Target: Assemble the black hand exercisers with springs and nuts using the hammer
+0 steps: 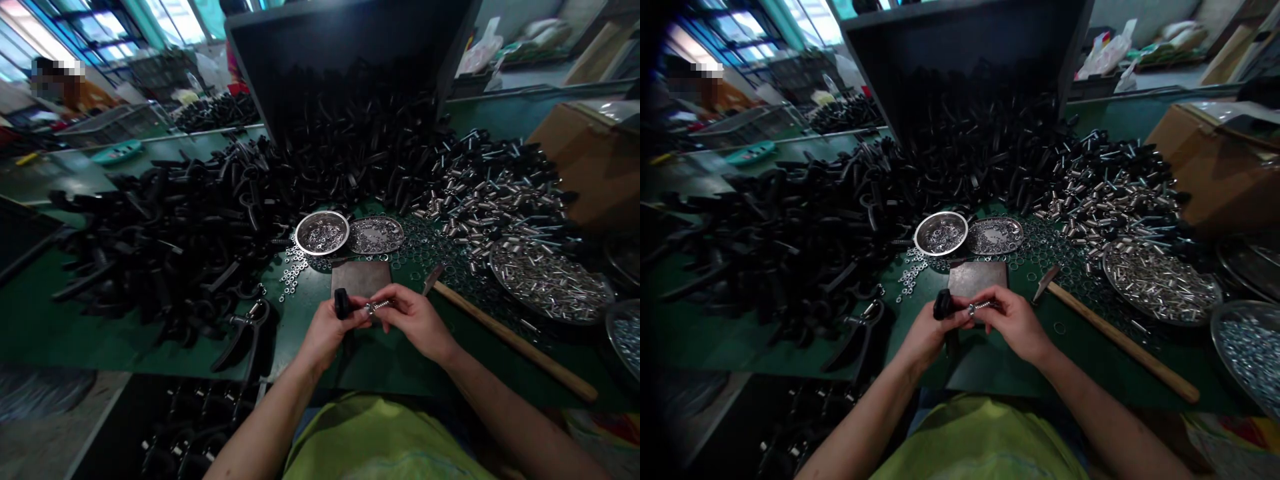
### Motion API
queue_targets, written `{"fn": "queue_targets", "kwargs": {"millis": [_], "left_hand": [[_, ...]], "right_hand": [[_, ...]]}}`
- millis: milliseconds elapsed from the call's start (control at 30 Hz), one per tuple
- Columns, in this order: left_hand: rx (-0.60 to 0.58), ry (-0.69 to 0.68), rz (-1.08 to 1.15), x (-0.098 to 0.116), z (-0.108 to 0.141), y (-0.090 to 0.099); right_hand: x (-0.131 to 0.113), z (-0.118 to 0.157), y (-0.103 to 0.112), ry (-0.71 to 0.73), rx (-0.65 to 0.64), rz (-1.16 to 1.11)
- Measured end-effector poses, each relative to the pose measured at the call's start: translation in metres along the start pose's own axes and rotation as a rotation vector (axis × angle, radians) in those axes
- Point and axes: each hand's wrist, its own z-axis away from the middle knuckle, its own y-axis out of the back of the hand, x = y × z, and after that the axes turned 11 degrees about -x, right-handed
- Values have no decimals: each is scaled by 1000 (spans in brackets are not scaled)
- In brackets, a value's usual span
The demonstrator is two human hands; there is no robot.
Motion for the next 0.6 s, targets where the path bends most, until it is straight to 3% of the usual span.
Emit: {"fn": "queue_targets", "kwargs": {"millis": [167, 267, 400, 500, 600], "left_hand": [[-29, -11, -169, -1, 1, 11], [-16, -106, -394, -5, 4, 15], [10, -243, -580, -17, 4, 13], [64, -64, -328, -30, -2, 5], [-24, 200, 126, -39, -10, -5]], "right_hand": [[9, -4, 0, -45, -5, -98], [15, -5, 4, -71, 21, -161], [17, -6, 10, -54, 103, 30], [11, -4, 12, -26, 152, 298], [0, -2, 10, 21, 179, 403]]}}
